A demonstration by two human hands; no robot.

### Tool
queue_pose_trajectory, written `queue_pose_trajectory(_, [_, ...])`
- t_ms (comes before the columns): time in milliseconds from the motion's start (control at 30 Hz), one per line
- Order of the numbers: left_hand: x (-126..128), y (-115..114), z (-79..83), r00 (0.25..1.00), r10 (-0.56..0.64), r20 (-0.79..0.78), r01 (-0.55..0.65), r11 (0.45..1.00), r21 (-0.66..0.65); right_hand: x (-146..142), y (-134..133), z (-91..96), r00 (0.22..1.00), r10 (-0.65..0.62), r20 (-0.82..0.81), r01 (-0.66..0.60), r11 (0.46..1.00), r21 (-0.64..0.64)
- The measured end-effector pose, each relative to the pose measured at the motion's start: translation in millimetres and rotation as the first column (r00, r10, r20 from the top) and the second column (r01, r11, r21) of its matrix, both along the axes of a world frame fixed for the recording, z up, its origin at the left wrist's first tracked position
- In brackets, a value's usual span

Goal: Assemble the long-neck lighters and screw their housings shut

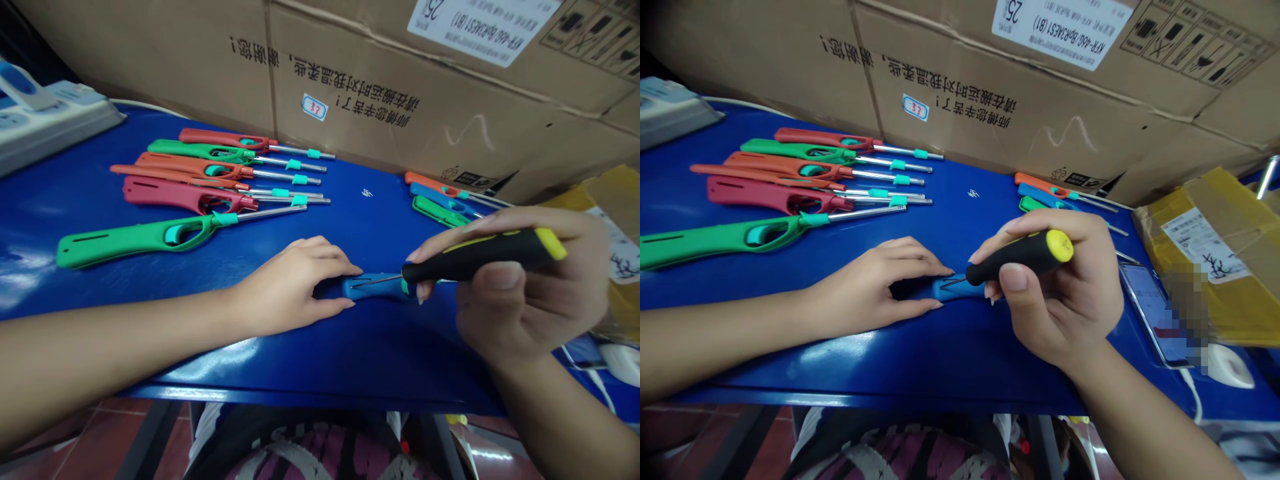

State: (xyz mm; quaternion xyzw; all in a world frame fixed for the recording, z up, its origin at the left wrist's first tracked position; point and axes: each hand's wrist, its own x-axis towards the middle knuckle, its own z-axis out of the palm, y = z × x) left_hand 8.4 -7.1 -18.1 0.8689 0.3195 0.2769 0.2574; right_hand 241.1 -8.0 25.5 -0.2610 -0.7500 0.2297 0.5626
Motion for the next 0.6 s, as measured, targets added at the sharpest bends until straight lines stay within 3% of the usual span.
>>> queue_pose_trajectory(167, [-0.3,0.0,0.2,1.0,-0.004,-0.003,0.004,1.0,-0.002,-2.2,5.9,-1.3,0.996,0.084,-0.023,-0.081,0.992,0.101])
queue_pose_trajectory(367, [0.0,-0.1,0.1,1.0,0.0,-0.011,0.0,1.0,0.007,-4.1,3.9,-1.7,0.997,0.065,0.029,-0.066,0.998,0.022])
queue_pose_trajectory(533, [0.7,-0.2,1.7,1.0,0.0,-0.02,0.0,1.0,0.009,-5.9,3.4,-2.1,0.996,0.046,0.08,-0.062,0.977,0.204])
queue_pose_trajectory(600, [0.6,-0.1,1.8,1.0,0.001,-0.02,-0.001,1.0,0.008,-6.2,2.2,-1.7,0.996,0.06,0.058,-0.07,0.982,0.174])
